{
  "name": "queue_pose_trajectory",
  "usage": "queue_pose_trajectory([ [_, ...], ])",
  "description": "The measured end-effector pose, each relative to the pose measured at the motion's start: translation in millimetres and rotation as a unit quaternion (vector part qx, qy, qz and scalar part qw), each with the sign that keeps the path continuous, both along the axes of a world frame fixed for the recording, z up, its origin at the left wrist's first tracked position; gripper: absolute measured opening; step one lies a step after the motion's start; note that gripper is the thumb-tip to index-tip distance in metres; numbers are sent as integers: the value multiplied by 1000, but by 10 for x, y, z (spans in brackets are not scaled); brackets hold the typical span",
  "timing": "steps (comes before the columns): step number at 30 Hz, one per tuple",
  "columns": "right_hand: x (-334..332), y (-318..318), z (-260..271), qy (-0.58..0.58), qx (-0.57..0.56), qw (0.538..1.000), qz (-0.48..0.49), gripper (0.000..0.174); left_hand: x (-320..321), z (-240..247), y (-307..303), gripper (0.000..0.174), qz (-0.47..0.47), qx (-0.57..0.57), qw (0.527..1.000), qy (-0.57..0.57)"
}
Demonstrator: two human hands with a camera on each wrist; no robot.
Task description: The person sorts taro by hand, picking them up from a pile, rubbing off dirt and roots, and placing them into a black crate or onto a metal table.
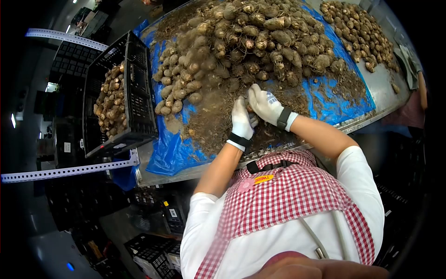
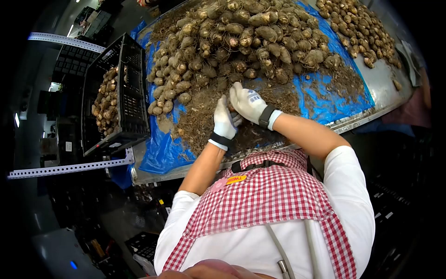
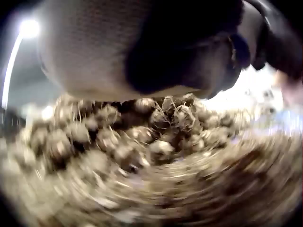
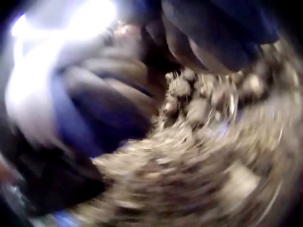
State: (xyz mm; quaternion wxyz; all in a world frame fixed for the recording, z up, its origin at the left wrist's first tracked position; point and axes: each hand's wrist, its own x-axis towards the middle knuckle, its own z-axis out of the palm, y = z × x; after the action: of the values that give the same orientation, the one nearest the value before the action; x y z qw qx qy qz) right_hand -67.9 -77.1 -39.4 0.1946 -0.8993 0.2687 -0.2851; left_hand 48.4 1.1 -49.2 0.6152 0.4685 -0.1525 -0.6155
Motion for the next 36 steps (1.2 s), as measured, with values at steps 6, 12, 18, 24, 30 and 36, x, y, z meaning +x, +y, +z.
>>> queue_pose_trajectory([
  [6,-99,68,56,-101,94,989,50,20,66,-6,63,31,-25,-84,956,-280],
  [12,-18,139,98,-154,422,893,28,28,95,378,8,34,54,0,998,-34],
  [18,-177,11,234,-43,153,986,48,40,317,17,112,43,-27,100,920,378],
  [24,-176,167,502,72,242,964,87,48,134,341,184,49,-84,69,992,-63],
  [30,-184,230,410,-65,382,910,149,33,158,329,274,40,-35,-202,823,-530],
  [36,-301,323,537,-45,521,843,129,31,51,376,308,40,44,-192,810,-553],
])
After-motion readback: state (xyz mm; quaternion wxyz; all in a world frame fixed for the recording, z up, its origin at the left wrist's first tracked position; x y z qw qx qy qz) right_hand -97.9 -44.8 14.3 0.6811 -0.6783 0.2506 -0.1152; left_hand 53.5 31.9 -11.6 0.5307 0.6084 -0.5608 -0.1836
